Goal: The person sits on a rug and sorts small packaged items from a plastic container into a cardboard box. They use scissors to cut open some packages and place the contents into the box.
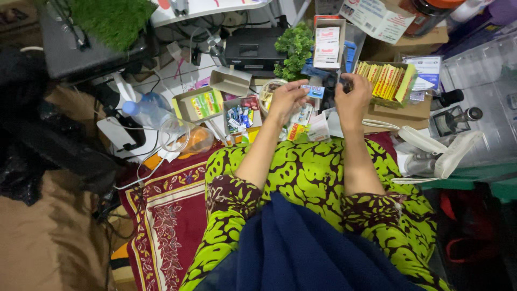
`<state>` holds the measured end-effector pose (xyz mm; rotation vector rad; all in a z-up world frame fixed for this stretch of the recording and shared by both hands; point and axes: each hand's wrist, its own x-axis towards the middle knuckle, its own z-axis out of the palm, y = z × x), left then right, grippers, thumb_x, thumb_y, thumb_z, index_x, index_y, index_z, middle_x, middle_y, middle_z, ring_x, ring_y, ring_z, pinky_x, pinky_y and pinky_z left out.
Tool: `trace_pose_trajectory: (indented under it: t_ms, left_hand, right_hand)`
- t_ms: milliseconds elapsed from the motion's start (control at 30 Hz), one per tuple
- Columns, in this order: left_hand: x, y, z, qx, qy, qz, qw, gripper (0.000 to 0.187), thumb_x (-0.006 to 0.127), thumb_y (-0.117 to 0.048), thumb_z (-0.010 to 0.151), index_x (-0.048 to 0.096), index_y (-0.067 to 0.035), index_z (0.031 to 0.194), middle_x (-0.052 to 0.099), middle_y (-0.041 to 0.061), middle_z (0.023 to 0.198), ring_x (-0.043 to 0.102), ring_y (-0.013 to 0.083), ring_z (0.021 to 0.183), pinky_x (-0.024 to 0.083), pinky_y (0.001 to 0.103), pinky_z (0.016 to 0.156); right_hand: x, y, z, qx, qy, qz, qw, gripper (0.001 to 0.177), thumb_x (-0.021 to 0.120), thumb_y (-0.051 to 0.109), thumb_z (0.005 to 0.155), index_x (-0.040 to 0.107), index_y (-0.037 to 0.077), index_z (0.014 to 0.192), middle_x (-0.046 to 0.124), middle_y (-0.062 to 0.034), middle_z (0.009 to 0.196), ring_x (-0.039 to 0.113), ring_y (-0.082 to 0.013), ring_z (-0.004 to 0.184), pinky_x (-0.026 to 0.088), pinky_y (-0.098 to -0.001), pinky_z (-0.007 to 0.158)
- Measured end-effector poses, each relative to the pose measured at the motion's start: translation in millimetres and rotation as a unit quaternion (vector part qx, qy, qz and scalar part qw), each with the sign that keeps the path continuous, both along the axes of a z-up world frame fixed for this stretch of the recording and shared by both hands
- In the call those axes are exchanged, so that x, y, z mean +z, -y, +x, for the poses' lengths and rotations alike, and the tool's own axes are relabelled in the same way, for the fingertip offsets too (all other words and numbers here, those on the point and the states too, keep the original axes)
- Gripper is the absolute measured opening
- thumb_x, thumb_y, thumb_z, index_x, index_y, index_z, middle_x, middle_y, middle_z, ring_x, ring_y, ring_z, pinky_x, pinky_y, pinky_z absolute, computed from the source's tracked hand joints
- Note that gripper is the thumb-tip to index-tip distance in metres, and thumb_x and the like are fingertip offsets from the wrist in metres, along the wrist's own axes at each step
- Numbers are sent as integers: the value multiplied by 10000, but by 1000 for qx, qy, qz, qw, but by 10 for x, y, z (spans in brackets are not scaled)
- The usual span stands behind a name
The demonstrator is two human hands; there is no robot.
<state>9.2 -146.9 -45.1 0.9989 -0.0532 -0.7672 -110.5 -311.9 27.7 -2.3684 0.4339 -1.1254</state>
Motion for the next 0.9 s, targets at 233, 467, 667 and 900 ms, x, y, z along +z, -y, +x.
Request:
trace_pose_trajectory:
  t_ms: [233,467,667,900]
  left_hand:
    - [-89,336,46,-22,-92,-42,995,367,674,-15,944,630,24,1306,720,101,1021,708,165,821,591,241,714]
    - [-142,453,93,-39,-116,-78,989,384,680,-39,952,600,9,1325,710,87,986,710,169,810,585,244,690]
    - [-90,492,48,-48,-110,-95,988,366,671,-47,969,602,21,1322,708,91,988,710,158,821,583,233,704]
    - [106,517,-18,-72,-90,-99,988,384,671,-38,965,607,18,1341,721,84,1017,708,142,835,583,229,723]
  right_hand:
    - [-70,66,34,-38,-72,82,993,248,836,133,823,729,60,1034,702,-120,973,658,-309,932,515,-445,853]
    - [-25,61,59,-96,-151,132,975,363,879,307,803,728,79,1042,720,-120,936,693,-304,870,542,-444,764]
    - [-88,147,89,-114,-227,248,935,494,897,414,775,719,94,1106,758,-121,895,724,-300,857,550,-436,780]
    - [-447,325,105,-11,-46,347,937,496,936,286,796,709,-2,1130,771,-74,979,750,-195,846,584,-292,737]
